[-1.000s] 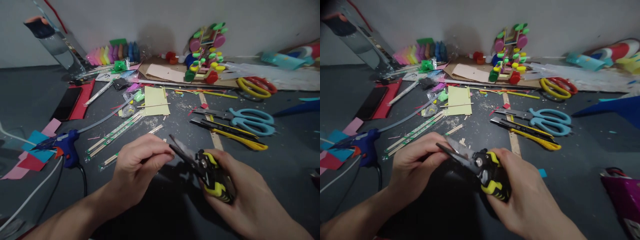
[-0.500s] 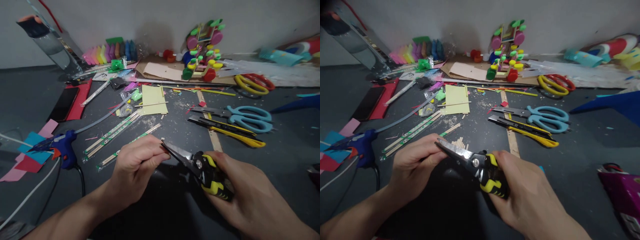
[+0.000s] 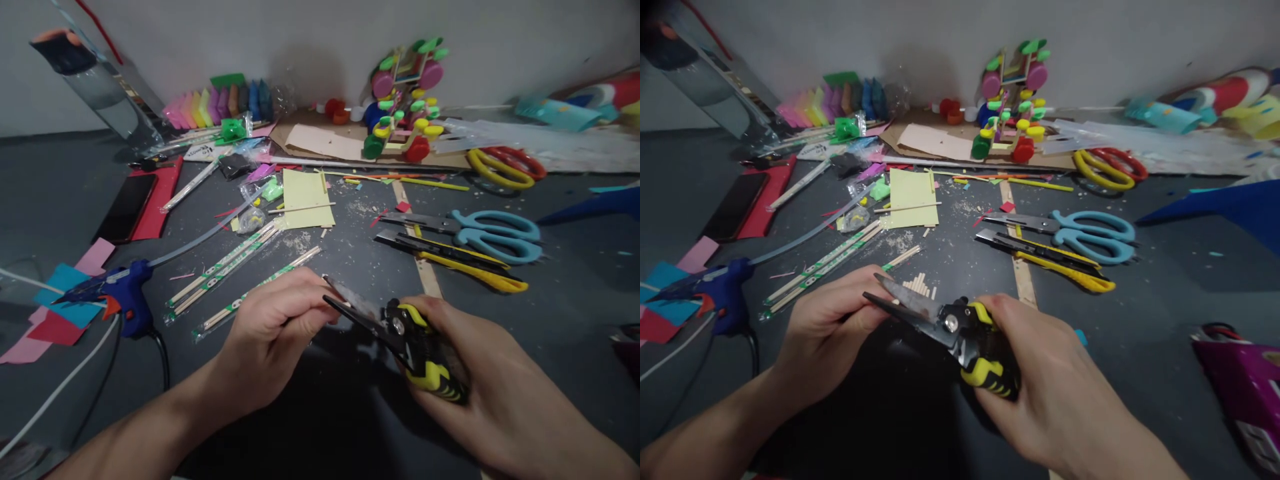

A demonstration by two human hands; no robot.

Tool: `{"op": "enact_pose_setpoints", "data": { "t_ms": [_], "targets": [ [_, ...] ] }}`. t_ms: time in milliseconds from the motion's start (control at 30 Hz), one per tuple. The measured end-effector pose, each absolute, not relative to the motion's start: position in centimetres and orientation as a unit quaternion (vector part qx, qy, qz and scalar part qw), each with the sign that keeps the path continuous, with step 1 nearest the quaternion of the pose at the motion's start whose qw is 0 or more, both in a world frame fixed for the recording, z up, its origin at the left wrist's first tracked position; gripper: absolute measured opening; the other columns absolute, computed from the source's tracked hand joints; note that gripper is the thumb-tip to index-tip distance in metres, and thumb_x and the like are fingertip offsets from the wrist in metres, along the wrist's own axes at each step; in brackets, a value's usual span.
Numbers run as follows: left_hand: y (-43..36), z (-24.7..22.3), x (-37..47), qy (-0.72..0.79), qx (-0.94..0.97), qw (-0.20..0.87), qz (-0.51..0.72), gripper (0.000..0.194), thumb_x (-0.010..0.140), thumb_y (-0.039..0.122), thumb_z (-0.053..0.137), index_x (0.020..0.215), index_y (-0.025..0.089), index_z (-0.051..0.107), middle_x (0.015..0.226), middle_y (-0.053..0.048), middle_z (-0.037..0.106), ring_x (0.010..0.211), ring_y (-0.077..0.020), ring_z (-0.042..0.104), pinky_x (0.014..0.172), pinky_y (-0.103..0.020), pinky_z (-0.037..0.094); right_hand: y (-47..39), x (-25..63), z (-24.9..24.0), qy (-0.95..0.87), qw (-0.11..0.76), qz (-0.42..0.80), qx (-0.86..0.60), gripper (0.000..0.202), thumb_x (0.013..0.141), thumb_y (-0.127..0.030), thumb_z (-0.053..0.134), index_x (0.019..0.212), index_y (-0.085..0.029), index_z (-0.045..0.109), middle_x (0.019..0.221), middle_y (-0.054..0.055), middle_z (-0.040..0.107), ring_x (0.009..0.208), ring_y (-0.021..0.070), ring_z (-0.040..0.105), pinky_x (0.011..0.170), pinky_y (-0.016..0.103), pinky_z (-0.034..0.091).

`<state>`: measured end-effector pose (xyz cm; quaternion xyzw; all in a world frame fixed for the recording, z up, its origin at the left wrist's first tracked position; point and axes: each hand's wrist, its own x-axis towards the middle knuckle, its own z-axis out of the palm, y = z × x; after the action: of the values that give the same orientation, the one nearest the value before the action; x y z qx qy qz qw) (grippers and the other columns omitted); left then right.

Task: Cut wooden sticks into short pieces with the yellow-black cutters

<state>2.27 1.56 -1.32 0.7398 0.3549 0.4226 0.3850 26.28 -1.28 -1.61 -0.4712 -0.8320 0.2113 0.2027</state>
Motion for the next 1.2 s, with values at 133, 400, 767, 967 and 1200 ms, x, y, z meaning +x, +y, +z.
{"op": "enact_pose_setpoints", "data": {
  "t_ms": [133,400,767,967,1200],
  "targets": [
    [1.6,-1.4,2.2,0.358,0.749,0.394,0.395,0.024,0.098,0.010,0.051,0.078,0.015,0.064,0.077,-0.001,0.061,0.073,-0.0098,0.055,0.065,-0.021,0.043,-1.3,26.6,-1.4,-0.842,0.193,0.191,-0.467,0.019,0.081,-0.022,0.055,0.098,-0.025,0.047,0.075,-0.002,0.064,0.059,0.0154,0.064,0.050,0.024,0.049],
    [1.5,-0.9,2.3,0.355,0.734,0.433,0.386,0.024,0.099,0.012,0.050,0.078,0.017,0.061,0.079,0.002,0.060,0.074,-0.0079,0.055,0.069,-0.019,0.042,-1.3,26.7,-1.5,-0.825,0.211,0.208,-0.481,0.022,0.083,-0.020,0.053,0.103,-0.026,0.049,0.076,-0.002,0.065,0.059,0.0153,0.063,0.051,0.025,0.047],
    [2.0,-0.9,1.8,0.319,0.754,0.446,0.362,0.027,0.101,0.015,0.046,0.077,0.016,0.058,0.076,0.000,0.056,0.071,-0.0099,0.053,0.065,-0.023,0.041,-1.2,27.2,-0.9,-0.847,0.190,0.200,-0.454,0.022,0.078,-0.018,0.054,0.098,-0.027,0.050,0.088,0.001,0.070,0.070,0.0190,0.068,0.054,0.026,0.050],
    [1.9,-0.8,2.0,0.332,0.750,0.453,0.349,0.027,0.101,0.017,0.046,0.080,0.018,0.063,0.076,-0.001,0.060,0.071,-0.0124,0.056,0.066,-0.025,0.043,-1.1,27.3,-0.9,-0.852,0.183,0.174,-0.459,0.015,0.077,-0.018,0.054,0.086,-0.027,0.047,0.079,0.002,0.069,0.062,0.0203,0.066,0.048,0.029,0.045],
    [1.6,-0.8,2.0,0.348,0.715,0.485,0.365,0.022,0.101,0.019,0.050,0.090,0.018,0.070,0.080,-0.001,0.067,0.073,-0.0104,0.060,0.069,-0.022,0.045,-1.4,27.3,-1.0,-0.823,0.195,0.222,-0.486,0.019,0.081,-0.017,0.056,0.096,-0.026,0.049,0.079,-0.001,0.067,0.063,0.0160,0.064,0.051,0.024,0.049]
  ]
}}
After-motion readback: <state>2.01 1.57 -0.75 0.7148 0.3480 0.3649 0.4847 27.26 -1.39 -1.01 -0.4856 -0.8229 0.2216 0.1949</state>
